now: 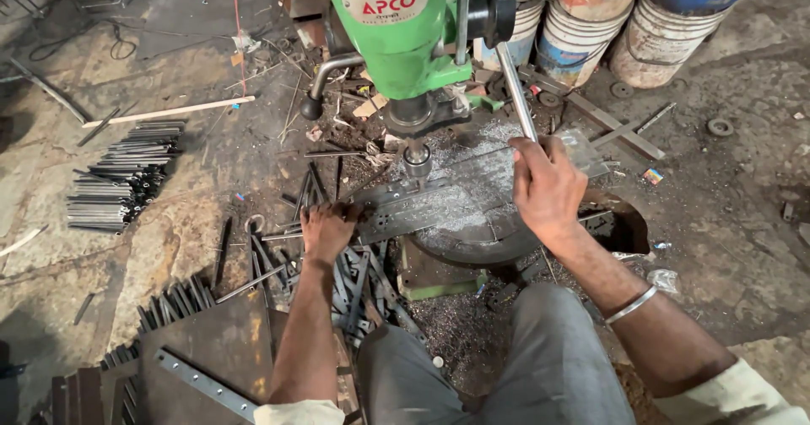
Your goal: The recorder is using a drill press to drill holes into a series of metal strips in a workshop.
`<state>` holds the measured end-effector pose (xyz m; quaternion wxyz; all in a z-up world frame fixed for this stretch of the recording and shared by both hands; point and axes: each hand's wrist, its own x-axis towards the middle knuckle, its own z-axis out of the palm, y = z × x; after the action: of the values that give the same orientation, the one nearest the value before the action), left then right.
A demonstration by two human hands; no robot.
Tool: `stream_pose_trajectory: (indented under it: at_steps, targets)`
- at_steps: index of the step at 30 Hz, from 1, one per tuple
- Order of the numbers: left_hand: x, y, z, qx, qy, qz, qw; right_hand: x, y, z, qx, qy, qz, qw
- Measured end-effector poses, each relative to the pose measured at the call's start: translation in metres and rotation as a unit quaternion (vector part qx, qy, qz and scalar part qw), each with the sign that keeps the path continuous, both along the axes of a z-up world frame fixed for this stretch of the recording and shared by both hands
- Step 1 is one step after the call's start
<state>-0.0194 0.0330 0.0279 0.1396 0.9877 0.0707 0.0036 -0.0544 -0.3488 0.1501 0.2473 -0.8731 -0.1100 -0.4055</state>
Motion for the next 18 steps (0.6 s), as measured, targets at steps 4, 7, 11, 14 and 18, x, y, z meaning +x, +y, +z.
stream_pose_trajectory:
  at_steps: [4, 7, 11, 14, 18]
  targets:
    - [0.003, 0.0, 0.0, 0.022, 0.063, -0.016, 0.998, 0.005, -0.002, -0.008, -0.005, 0.003, -0.021, 1.0]
    - [-0.001, -0.003, 0.004, 0.019, 0.068, -0.001, 0.998, 0.005, -0.002, -0.009, -0.012, -0.028, -0.015, 0.999]
    - [0.002, -0.001, -0.002, 0.026, 0.055, -0.002, 0.998, 0.005, 0.0, -0.008, -0.008, -0.032, -0.011, 0.999]
    - [0.006, 0.003, -0.017, 0.04, 0.076, -0.004, 0.996, 0.003, 0.0, -0.006, -0.007, -0.032, -0.01, 0.999]
    - [0.009, 0.007, -0.032, 0.058, 0.011, -0.008, 0.998, 0.003, 0.001, -0.006, -0.009, -0.023, -0.007, 1.0]
